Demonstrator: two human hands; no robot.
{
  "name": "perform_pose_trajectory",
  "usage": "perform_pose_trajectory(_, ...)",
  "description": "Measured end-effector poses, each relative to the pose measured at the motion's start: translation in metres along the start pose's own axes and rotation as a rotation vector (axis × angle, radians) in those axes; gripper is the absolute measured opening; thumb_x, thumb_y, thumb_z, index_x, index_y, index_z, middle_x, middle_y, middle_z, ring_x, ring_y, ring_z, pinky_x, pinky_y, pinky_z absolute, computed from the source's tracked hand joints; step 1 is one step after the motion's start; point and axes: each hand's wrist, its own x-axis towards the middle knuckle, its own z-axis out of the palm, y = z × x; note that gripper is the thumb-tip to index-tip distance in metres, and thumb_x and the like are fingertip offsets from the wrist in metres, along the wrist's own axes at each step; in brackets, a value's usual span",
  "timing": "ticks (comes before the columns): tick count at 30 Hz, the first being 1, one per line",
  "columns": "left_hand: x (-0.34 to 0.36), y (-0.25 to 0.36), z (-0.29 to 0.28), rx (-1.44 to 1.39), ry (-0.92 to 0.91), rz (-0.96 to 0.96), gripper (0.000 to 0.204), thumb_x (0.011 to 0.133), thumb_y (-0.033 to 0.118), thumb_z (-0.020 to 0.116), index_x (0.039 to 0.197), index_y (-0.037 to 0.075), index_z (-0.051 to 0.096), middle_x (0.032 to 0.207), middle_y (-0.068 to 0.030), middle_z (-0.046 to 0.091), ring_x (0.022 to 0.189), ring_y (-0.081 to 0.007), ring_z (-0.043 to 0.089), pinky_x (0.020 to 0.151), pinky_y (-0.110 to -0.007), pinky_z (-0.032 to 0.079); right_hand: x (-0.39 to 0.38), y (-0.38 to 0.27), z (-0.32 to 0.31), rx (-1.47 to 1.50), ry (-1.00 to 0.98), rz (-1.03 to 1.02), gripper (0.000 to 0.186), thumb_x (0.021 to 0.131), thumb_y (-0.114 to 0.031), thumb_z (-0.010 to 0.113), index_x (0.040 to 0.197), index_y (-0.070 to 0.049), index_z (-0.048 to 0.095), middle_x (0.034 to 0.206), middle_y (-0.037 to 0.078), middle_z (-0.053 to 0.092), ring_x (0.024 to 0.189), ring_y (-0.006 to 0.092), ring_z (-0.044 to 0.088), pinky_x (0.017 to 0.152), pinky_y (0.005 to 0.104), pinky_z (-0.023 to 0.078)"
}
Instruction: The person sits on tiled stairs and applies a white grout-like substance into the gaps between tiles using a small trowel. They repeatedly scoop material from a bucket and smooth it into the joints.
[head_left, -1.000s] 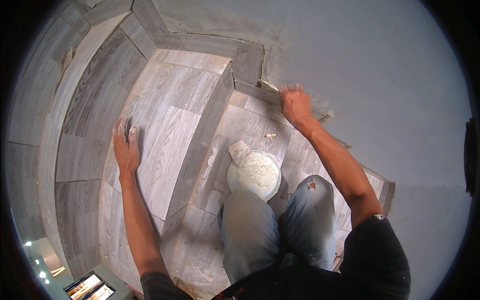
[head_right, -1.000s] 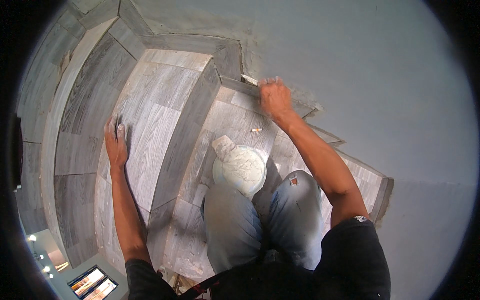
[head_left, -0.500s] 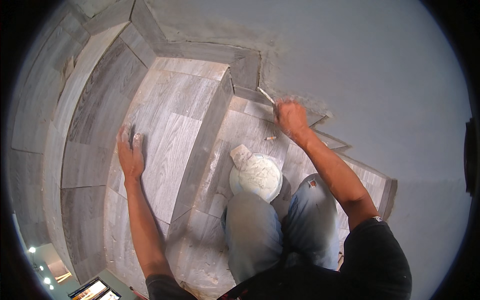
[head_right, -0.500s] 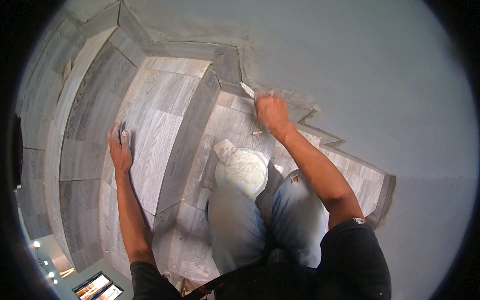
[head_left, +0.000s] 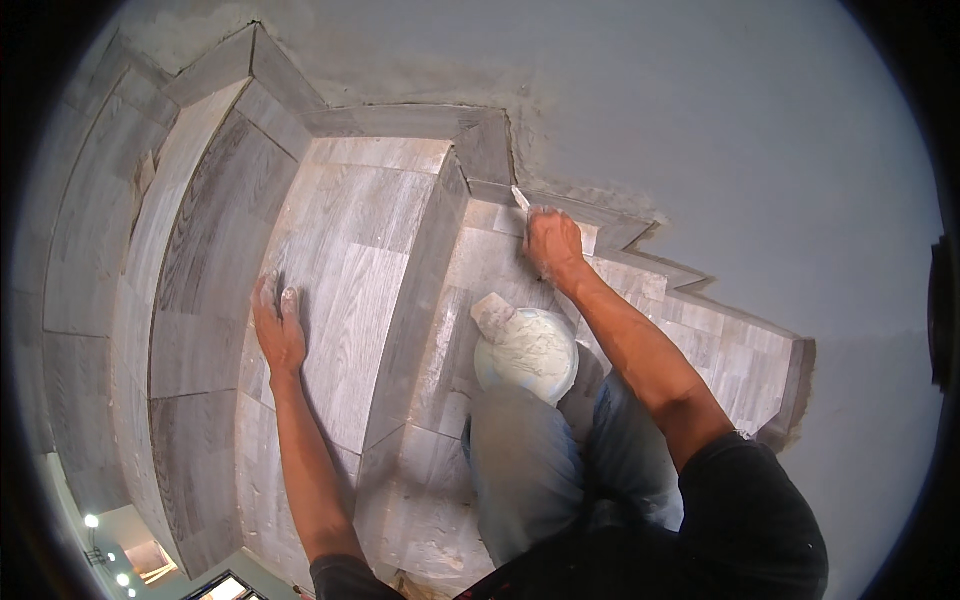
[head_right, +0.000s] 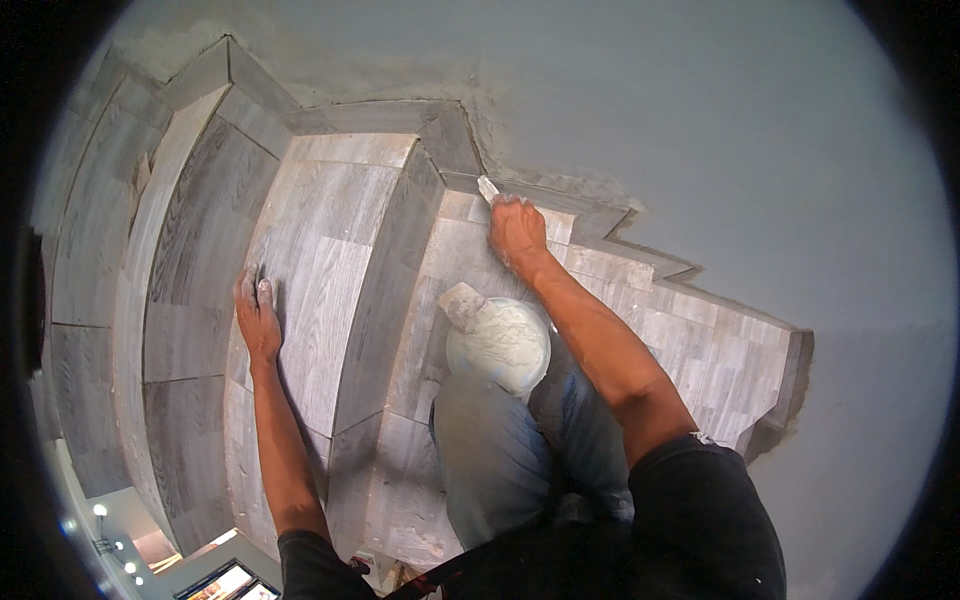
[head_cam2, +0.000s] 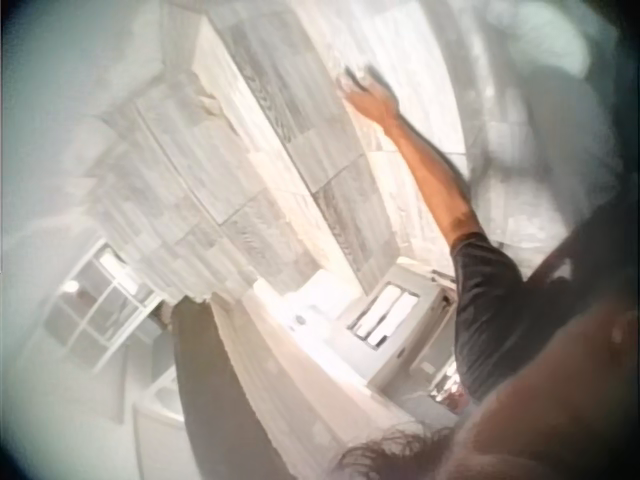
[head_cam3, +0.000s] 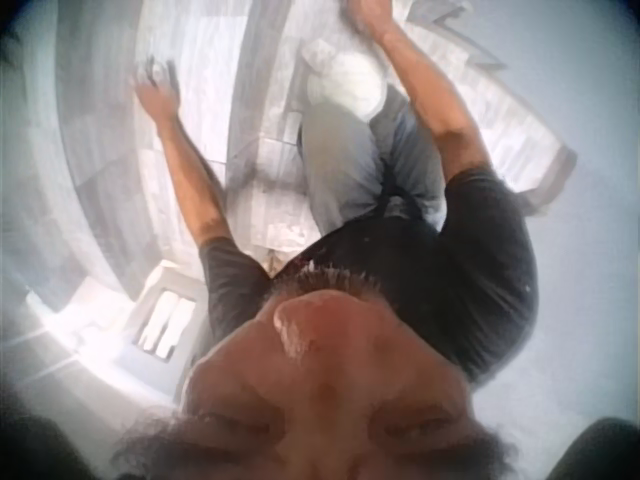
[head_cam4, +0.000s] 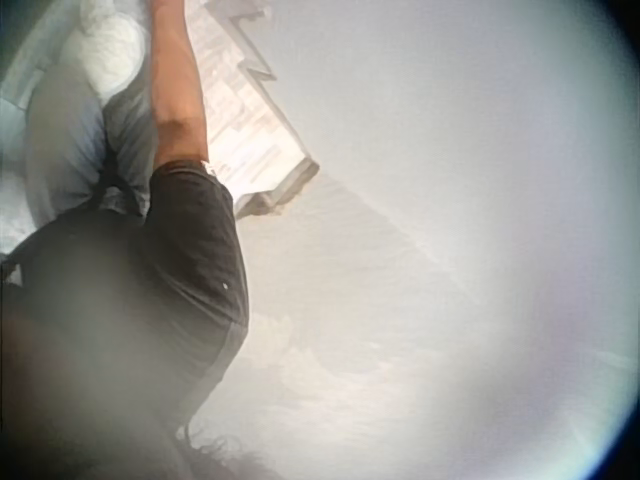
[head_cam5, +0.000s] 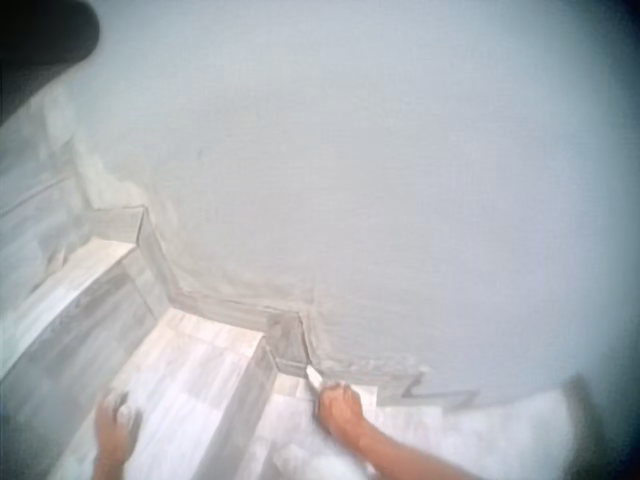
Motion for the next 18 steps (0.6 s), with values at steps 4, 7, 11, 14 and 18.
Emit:
perform_pose_trajectory(4,0.000,-0.001,0.000,0.000,-0.002,0.004,0.047,0.092,0.028,0.047,0.130,0.001,0.049,0.137,-0.0194,0.043,0.128,-0.0357,0.040,0.108,-0.041,0.029,0.000,-0.003,-0.001,0.012,0.022,0.018,0.025,0.073,-0.002,0.057,0.096,0.007,0.059,0.096,0.027,0.062,0.089,0.0436,0.061,0.078,0.0475,0.053)
perform_pose_trajectory(7,0.000,0.001,0.000,-0.016,-0.003,0.020,0.046,0.093,0.028,0.046,0.130,0.001,0.049,0.137,-0.0199,0.043,0.127,-0.0360,0.040,0.108,-0.042,0.029,0.002,0.000,-0.004,0.004,0.042,0.011,0.024,0.074,-0.003,0.056,0.096,0.007,0.060,0.095,0.027,0.062,0.089,0.0433,0.062,0.078,0.0478,0.052)
perform_pose_trajectory(11,0.001,-0.001,0.000,-0.034,-0.008,0.047,0.046,0.092,0.028,0.047,0.130,0.000,0.049,0.137,-0.0208,0.043,0.127,-0.0366,0.040,0.107,-0.042,0.029,0.004,0.007,-0.009,-0.012,0.063,-0.011,0.025,0.075,-0.006,0.056,0.098,0.004,0.061,0.094,0.026,0.063,0.086,0.0426,0.062,0.077,0.0479,0.052)
perform_pose_trajectory(14,0.000,-0.003,0.002,-0.007,0.020,0.049,0.046,0.092,0.027,0.048,0.130,0.000,0.049,0.136,-0.0210,0.043,0.126,-0.0368,0.041,0.107,-0.042,0.029,0.007,0.021,-0.016,-0.036,0.078,-0.035,0.024,0.076,-0.008,0.057,0.098,0.001,0.061,0.093,0.023,0.063,0.085,0.0424,0.061,0.077,0.0481,0.051)
perform_pose_trajectory(18,0.000,-0.005,0.002,0.011,0.025,0.064,0.046,0.092,0.027,0.049,0.129,0.001,0.049,0.137,-0.0211,0.043,0.126,-0.0369,0.041,0.107,-0.042,0.030,0.003,0.032,-0.027,-0.069,0.143,-0.117,0.019,0.078,-0.011,0.058,0.094,-0.002,0.061,0.088,0.020,0.062,0.084,0.0381,0.061,0.079,0.0458,0.049)
